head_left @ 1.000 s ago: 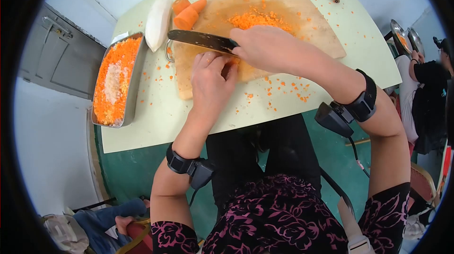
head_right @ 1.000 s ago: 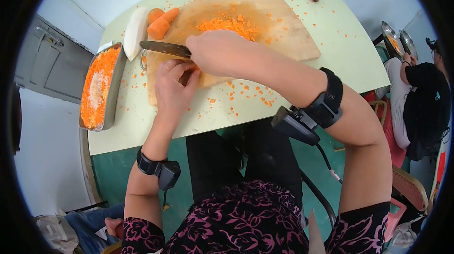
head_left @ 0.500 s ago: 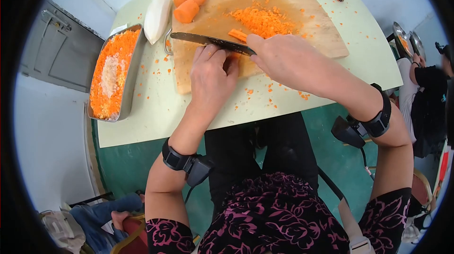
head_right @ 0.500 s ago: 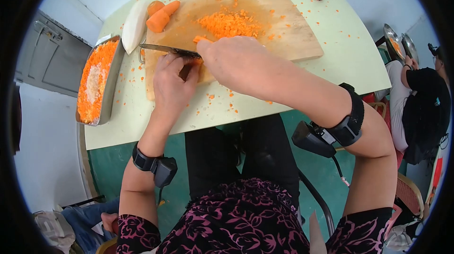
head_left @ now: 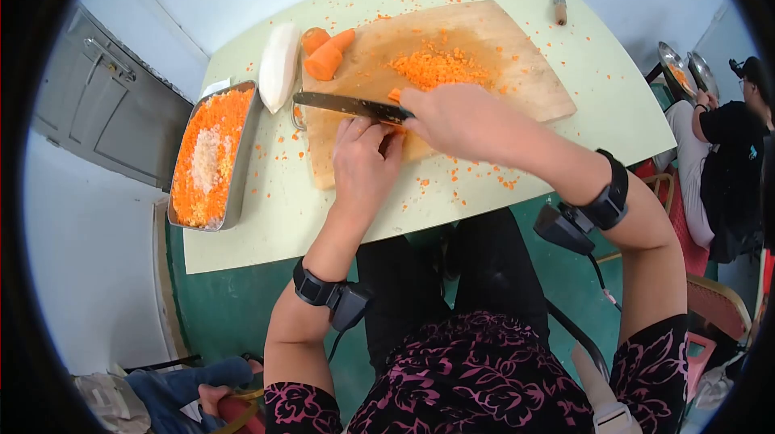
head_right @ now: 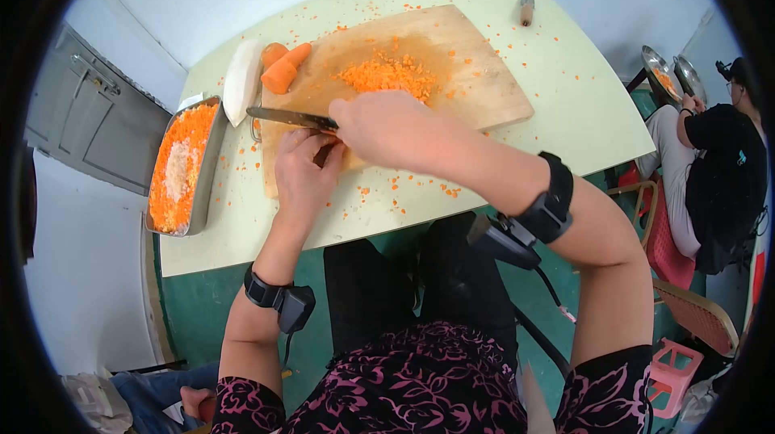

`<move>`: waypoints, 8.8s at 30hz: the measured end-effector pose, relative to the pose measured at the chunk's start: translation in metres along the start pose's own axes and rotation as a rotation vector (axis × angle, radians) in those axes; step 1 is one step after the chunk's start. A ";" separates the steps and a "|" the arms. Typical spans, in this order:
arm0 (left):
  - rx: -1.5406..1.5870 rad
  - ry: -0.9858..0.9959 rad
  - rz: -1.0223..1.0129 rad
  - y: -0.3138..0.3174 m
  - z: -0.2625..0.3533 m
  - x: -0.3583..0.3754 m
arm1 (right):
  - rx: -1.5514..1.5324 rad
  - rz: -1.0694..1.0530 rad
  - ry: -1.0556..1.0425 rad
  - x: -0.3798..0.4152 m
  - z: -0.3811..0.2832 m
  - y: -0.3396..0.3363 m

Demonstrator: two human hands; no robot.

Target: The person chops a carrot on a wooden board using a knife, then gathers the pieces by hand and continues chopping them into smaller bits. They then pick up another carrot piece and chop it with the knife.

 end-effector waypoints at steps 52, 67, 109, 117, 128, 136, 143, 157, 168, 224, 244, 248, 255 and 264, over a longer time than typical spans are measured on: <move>-0.039 0.004 -0.026 -0.002 0.004 0.001 | 0.081 -0.104 -0.028 0.022 0.000 -0.010; -0.036 0.028 0.003 -0.005 0.003 0.002 | -0.009 -0.003 0.017 0.012 -0.002 -0.010; -0.102 0.044 -0.046 -0.005 0.004 0.003 | -0.020 0.004 -0.103 0.002 -0.005 0.015; -0.029 0.018 -0.012 -0.005 -0.001 0.007 | -0.180 -0.161 0.210 -0.020 -0.002 -0.008; -0.059 0.021 0.006 -0.007 -0.005 0.008 | -0.100 0.030 0.114 0.014 -0.014 -0.002; -0.062 0.065 0.013 -0.005 -0.005 0.010 | -0.145 0.071 0.167 0.022 -0.016 0.005; -0.047 0.073 0.027 -0.006 -0.003 0.009 | -0.148 0.018 0.182 0.023 -0.018 0.002; -0.061 0.117 -0.026 -0.007 -0.001 0.008 | -0.059 0.023 0.023 0.017 -0.014 0.017; -0.048 0.099 0.025 -0.004 -0.005 0.010 | -0.393 -0.095 0.356 -0.013 -0.008 -0.004; 0.185 0.132 -0.918 0.013 -0.035 -0.080 | -1.690 0.414 0.508 0.043 0.062 0.032; -0.266 0.491 -0.476 0.014 -0.005 -0.041 | -1.522 0.397 0.493 0.042 0.059 0.033; -0.306 0.461 -0.525 0.011 -0.003 -0.041 | -1.523 0.388 0.516 0.043 0.060 0.033; -0.380 0.196 -0.438 0.006 -0.019 -0.038 | -1.507 0.366 0.493 0.043 0.061 0.033; -0.249 0.057 -0.425 0.008 -0.011 -0.036 | -1.512 0.370 0.483 0.042 0.062 0.035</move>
Point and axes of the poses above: each hand's wrist, its own x-axis away from the middle knuckle, its own y-axis out of the palm, z = x × y, the point moved 1 cm from there along -x, towards the middle knuckle, and after that the axes turned 7 degrees about z, right-handed, at the moved point
